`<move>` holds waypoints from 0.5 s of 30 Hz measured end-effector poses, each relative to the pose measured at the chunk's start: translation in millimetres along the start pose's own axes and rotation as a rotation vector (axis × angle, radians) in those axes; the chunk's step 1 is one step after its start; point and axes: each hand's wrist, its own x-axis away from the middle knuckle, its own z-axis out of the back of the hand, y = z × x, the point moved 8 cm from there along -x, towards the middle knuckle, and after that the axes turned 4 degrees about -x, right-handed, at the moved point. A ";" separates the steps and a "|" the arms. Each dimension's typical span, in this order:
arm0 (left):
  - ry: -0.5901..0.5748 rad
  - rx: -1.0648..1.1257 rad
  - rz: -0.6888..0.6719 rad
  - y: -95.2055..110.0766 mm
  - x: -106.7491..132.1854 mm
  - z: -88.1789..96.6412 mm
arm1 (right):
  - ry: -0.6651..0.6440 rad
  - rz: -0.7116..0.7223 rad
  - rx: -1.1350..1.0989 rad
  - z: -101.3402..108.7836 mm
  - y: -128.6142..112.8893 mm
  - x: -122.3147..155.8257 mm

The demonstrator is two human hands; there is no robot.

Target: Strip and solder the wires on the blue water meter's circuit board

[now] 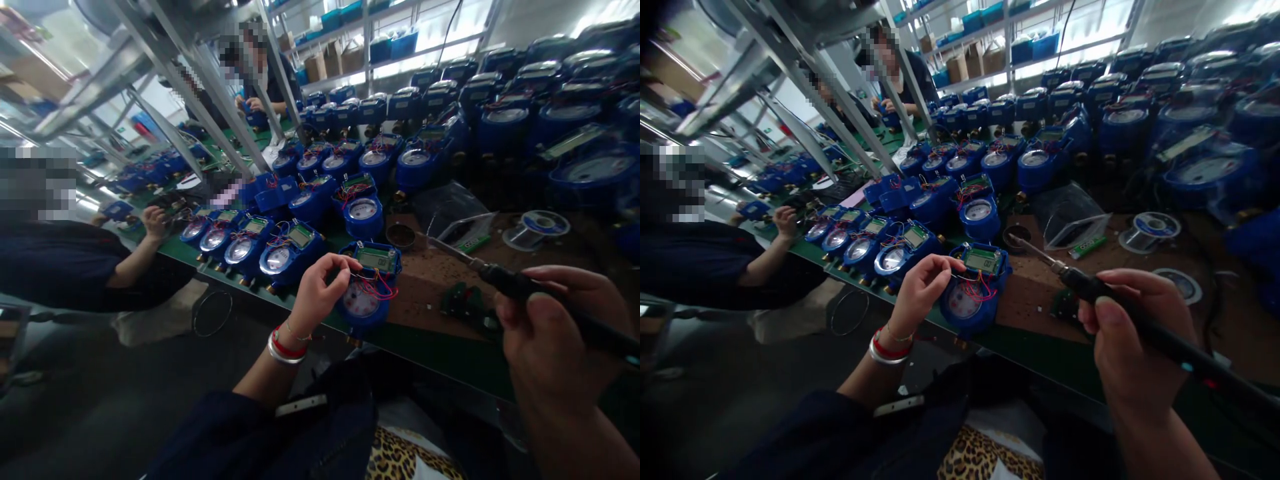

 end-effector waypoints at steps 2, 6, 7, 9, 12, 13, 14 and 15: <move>-0.011 -0.020 0.005 0.2 -1.4 0.9 | -0.092 0.011 -0.017 -11.6 0.0 4.6; -0.015 -0.056 0.006 0.7 -3.0 1.6 | -0.184 -0.003 -0.007 -20.5 8.3 13.2; -0.014 -0.063 0.003 0.9 -3.0 1.6 | -0.199 -0.017 -0.001 -22.0 10.6 15.4; -0.009 -0.066 -0.005 1.5 -2.7 1.6 | -0.228 -0.037 0.007 -25.5 13.1 19.7; 0.020 -0.051 -0.021 2.3 -1.7 3.2 | -0.282 -0.068 0.014 -32.3 14.8 25.5; 0.028 -0.047 -0.025 2.5 -1.3 3.6 | -0.299 -0.077 0.022 -34.5 15.3 27.1; 0.033 -0.044 -0.028 2.6 -0.9 3.8 | -0.312 -0.089 0.038 -36.2 16.3 28.5; 0.036 -0.044 -0.031 2.7 -0.5 3.9 | -0.320 -0.099 0.056 -37.5 17.2 29.7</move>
